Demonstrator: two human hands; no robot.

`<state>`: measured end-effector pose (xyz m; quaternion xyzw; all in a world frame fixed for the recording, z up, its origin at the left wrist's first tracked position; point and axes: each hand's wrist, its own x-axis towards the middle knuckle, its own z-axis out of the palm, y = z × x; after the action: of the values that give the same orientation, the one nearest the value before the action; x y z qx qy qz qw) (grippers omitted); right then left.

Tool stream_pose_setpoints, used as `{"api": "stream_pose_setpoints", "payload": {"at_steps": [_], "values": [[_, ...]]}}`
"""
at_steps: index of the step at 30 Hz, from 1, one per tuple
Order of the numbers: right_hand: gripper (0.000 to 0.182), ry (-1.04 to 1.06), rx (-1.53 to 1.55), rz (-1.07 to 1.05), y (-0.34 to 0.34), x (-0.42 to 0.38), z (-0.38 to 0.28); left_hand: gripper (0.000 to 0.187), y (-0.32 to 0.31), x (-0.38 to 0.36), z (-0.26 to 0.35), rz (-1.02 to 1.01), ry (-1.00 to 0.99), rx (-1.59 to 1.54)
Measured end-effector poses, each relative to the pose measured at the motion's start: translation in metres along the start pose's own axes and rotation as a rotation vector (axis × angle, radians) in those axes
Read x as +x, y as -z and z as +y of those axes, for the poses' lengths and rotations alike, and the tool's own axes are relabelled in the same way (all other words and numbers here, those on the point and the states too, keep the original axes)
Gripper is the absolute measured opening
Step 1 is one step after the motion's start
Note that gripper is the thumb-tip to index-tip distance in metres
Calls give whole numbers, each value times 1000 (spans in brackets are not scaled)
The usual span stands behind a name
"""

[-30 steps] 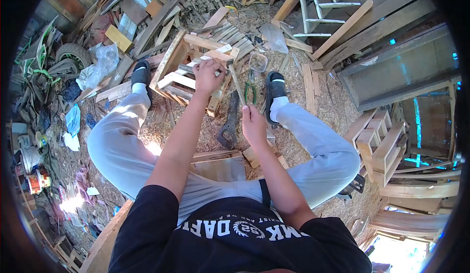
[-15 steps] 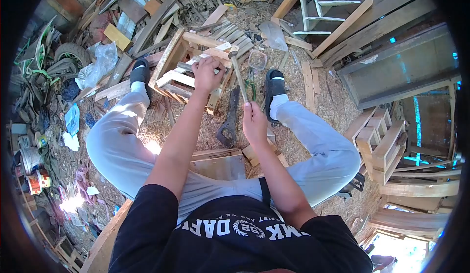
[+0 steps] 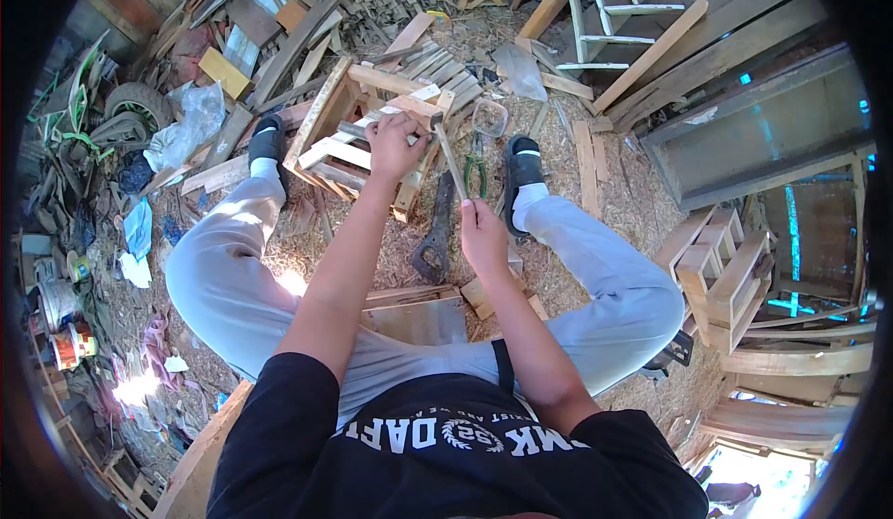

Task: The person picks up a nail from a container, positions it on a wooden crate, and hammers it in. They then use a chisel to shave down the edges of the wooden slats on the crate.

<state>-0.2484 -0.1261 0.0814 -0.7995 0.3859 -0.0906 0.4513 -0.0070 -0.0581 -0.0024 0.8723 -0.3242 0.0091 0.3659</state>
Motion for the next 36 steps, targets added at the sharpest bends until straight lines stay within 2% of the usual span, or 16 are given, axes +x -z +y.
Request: {"api": "stream_pose_setpoints", "payload": {"at_steps": [2, 5, 7, 11, 13, 16, 20, 22, 25, 32, 36], "values": [[39, -45, 24, -23, 3, -5, -9, 15, -2, -3, -1, 11, 0, -18], [41, -4, 34, 30, 3, -5, -8, 15, -1, -1, 2, -21, 30, -11], [40, 46, -102, 3, -4, 0, 4, 15, -2, -2, 1, -18, 15, 3], [39, 48, -36, 18, -4, -1, 5, 15, -1, -1, -2, -3, 7, -2], [40, -13, 33, 26, 5, -7, -15, 16, 0, -5, -1, -20, 10, -22], [39, -3, -46, 21, 4, -7, -11, 17, 2, -2, 3, -58, 56, 2], [38, 30, -43, 18, -2, -1, 1, 17, 0, -2, -2, -24, 24, -13], [38, 49, 47, 44, 1, -5, -7, 17, 1, -3, 0, -43, 33, -34], [38, 44, -38, 73, -2, -6, -3, 16, 1, -1, 3, -38, 51, 5], [38, -3, 25, 27, 3, -9, -11, 15, 2, -2, 2, -31, 32, -14], [39, 57, -47, 47, -2, -5, -3, 13, 0, -2, 3, -29, 51, 18]]}}
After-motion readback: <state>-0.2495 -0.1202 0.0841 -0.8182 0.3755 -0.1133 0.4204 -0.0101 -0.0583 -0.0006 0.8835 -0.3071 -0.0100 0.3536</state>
